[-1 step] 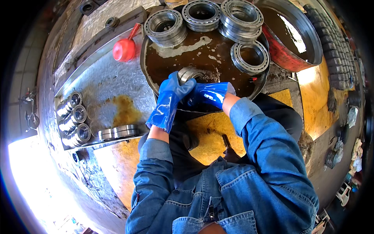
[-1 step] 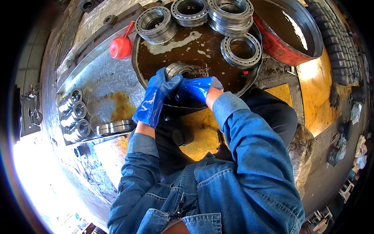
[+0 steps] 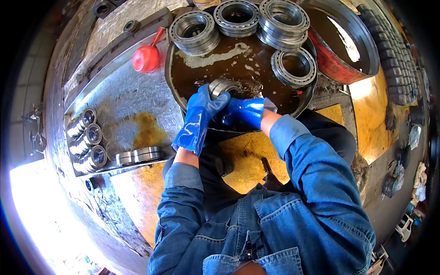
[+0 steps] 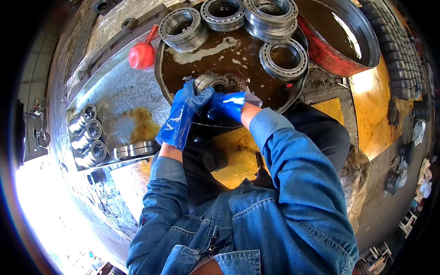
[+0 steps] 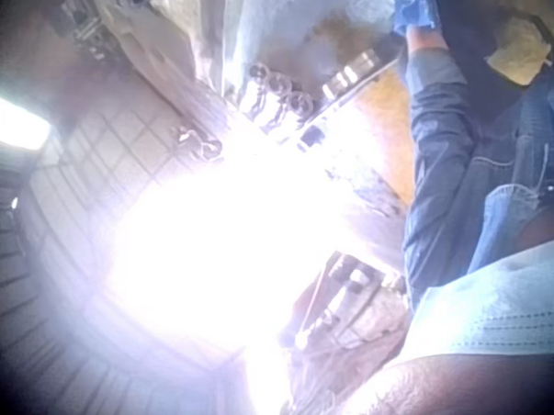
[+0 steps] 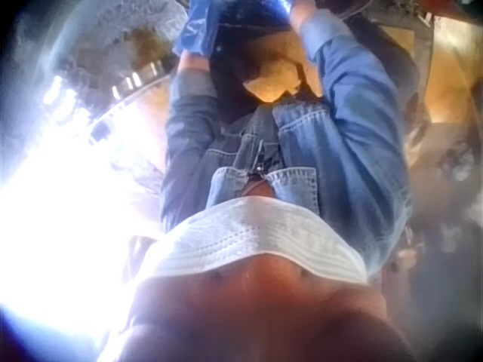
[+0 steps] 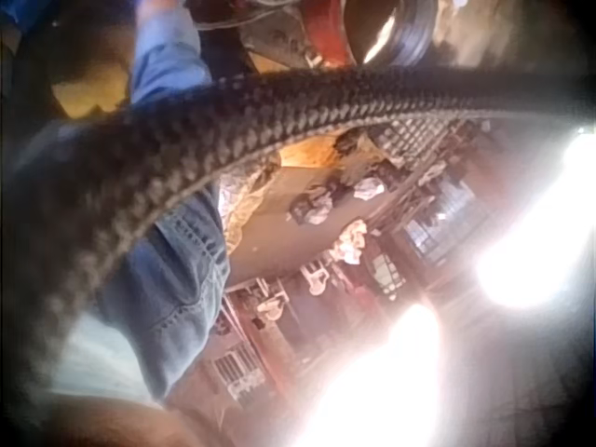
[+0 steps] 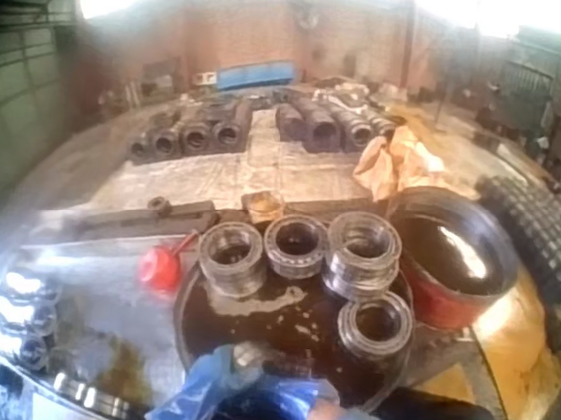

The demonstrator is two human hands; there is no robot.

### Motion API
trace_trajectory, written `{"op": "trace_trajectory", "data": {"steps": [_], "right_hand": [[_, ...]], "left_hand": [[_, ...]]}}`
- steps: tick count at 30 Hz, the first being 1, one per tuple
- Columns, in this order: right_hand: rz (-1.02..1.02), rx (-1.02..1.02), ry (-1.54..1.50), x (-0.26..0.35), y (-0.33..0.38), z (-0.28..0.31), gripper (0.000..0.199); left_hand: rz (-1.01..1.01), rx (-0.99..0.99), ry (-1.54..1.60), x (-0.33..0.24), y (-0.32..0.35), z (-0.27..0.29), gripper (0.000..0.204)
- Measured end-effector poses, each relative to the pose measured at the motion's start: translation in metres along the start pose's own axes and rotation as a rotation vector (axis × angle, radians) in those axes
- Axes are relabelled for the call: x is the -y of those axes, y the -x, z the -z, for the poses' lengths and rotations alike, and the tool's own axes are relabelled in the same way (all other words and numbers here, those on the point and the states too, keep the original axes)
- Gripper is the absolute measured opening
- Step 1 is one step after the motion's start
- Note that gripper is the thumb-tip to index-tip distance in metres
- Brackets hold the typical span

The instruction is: The person cleans a metal bearing by hand. They pick up the bearing, dip it into a container of dark liquid, and scrub the surface with a blue cloth. The cleaned bearing is then placed on a metal tray to the left.

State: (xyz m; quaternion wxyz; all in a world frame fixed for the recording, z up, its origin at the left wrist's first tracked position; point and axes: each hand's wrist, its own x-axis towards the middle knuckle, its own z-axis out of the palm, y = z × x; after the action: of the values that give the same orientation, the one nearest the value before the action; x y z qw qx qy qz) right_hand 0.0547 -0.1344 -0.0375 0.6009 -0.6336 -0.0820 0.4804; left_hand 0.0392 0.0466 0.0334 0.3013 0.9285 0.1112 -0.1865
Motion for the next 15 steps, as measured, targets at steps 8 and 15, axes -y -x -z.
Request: {"op": "trace_trajectory", "data": {"steps": [8, 15], "right_hand": [[0.040, -0.171, -0.553, 0.025, 0.008, -0.032, 0.030], [-0.056, -0.010, -0.295, 0.007, 0.018, -0.009, 0.031]], "left_hand": [[0.011, -0.045, 0.008, 0.013, -0.002, -0.010, 0.103], [0.025, -0.051, -0.048, -0.001, 0.001, -0.006, 0.099]]}}
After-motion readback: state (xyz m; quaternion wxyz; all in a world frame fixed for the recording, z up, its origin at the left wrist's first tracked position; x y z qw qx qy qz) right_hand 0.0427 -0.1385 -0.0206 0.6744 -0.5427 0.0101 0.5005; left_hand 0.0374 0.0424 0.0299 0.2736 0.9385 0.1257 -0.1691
